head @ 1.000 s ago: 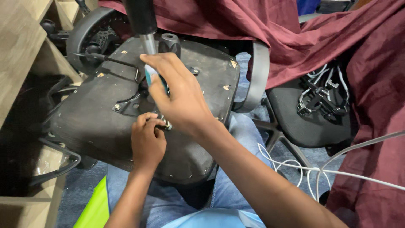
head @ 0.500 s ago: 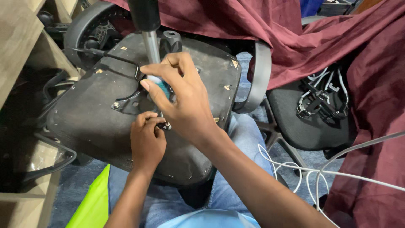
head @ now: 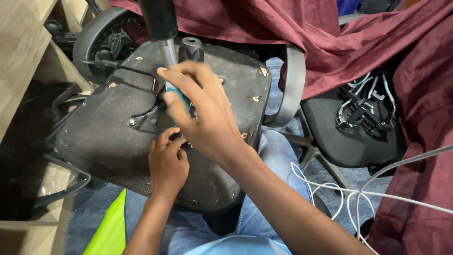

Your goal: The person uses a screwdriver to tighten screws into the metal base of an office chair. They repeatedly insert and tighten screws at multiple locations on the chair base while seated on the floor.

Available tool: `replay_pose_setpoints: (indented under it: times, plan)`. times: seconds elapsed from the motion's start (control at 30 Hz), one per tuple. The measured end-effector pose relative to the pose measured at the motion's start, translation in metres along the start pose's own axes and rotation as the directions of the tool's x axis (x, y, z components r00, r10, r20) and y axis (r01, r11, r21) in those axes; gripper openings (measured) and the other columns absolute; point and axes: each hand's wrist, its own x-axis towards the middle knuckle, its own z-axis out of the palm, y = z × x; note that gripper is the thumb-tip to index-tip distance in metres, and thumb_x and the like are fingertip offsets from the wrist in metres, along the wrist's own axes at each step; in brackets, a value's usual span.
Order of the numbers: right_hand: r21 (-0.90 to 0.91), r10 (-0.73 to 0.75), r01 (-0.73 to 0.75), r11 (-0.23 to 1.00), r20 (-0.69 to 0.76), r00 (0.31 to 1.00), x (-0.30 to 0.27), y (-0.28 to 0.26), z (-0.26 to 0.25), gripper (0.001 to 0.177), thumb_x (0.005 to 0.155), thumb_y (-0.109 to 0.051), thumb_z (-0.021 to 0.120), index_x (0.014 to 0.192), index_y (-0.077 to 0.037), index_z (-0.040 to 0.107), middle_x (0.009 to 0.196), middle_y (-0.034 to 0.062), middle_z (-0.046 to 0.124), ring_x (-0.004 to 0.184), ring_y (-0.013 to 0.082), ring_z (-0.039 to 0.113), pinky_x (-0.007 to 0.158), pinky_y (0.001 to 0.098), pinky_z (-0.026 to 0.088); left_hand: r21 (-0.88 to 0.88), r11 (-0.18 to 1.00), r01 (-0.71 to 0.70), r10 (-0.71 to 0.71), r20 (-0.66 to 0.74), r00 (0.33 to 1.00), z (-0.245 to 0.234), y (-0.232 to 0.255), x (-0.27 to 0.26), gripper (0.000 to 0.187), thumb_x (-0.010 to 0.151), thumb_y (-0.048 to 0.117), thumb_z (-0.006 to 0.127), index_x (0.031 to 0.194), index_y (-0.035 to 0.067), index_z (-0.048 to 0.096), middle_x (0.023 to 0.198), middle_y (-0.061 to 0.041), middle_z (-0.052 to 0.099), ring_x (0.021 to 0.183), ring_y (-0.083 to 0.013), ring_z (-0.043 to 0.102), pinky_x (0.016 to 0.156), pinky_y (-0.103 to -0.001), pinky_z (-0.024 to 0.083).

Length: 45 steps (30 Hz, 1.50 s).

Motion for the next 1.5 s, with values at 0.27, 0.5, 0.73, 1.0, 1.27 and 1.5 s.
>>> replay_pose_setpoints:
  times: [0.27,0.5,0.73,1.0,1.27,1.5]
  plan:
    - [0.023,-0.019,0.019,1.000,-0.010,1.000,0.001,0.003,-0.001,0.034,0.102,-0.004,0.065,0.135,-0.009,0.061,0.130,0.0086,0.061,0.117,0.0248,0.065,0.102,0.0325,0.053,0.014,0.999,0.041,-0.041,0.018,0.999,0.001,0.003,0.002,0.024,0.084,0.008,0.065,0.107,0.005,0.071,0.134,-0.007,0.062,0.118,-0.0350,0.057,0.100,-0.047,0.046]
    - [0.080,0.022,-0.023,0.997,0.022,1.000,0.003,0.002,0.002,0.030,0.103,-0.006,0.068,0.132,-0.012,0.064,0.127,0.0090,0.060,0.115,0.0233,0.066,0.099,0.0307,0.056,0.022,0.995,0.098,-0.100,0.068,0.993,-0.001,0.007,0.002,0.020,0.086,0.011,0.066,0.104,0.006,0.072,0.134,-0.007,0.061,0.114,-0.0364,0.057,0.094,-0.049,0.046]
    - [0.099,0.148,-0.156,0.983,0.079,0.986,0.006,-0.003,-0.005,0.035,0.095,-0.009,0.072,0.129,-0.010,0.064,0.120,0.0122,0.059,0.109,0.0283,0.065,0.096,0.0355,0.055,0.001,0.999,0.050,-0.050,0.025,0.998,-0.001,0.006,0.001,0.023,0.085,0.009,0.065,0.106,0.005,0.073,0.133,-0.007,0.062,0.113,-0.0367,0.058,0.096,-0.047,0.047]
    - [0.083,0.139,-0.147,0.986,0.096,0.986,0.006,0.001,-0.005,0.034,0.094,-0.012,0.076,0.126,-0.010,0.068,0.117,0.0141,0.059,0.107,0.0291,0.066,0.094,0.0371,0.055,0.021,1.000,0.016,-0.016,0.025,1.000,-0.002,0.004,0.001,0.023,0.084,0.009,0.067,0.106,0.005,0.074,0.132,-0.006,0.064,0.113,-0.0330,0.060,0.097,-0.046,0.047]
    - [0.058,0.051,-0.054,0.997,0.064,0.997,0.004,0.005,-0.001,0.032,0.097,-0.009,0.073,0.129,-0.009,0.066,0.123,0.0133,0.059,0.114,0.0282,0.064,0.100,0.0354,0.054,0.028,0.999,0.025,-0.026,0.017,1.000,-0.002,0.007,0.002,0.026,0.082,0.009,0.068,0.107,0.005,0.075,0.132,-0.008,0.063,0.113,-0.0360,0.058,0.096,-0.046,0.047]
    - [0.077,-0.013,0.009,0.997,0.047,0.999,0.004,0.005,-0.004,0.035,0.101,-0.006,0.071,0.134,-0.009,0.061,0.129,0.0115,0.057,0.119,0.0259,0.063,0.103,0.0331,0.053,0.041,0.998,0.038,-0.038,0.020,0.999,-0.004,0.008,0.002,0.025,0.085,0.010,0.068,0.108,0.003,0.074,0.134,-0.007,0.062,0.112,-0.0345,0.059,0.096,-0.045,0.048]
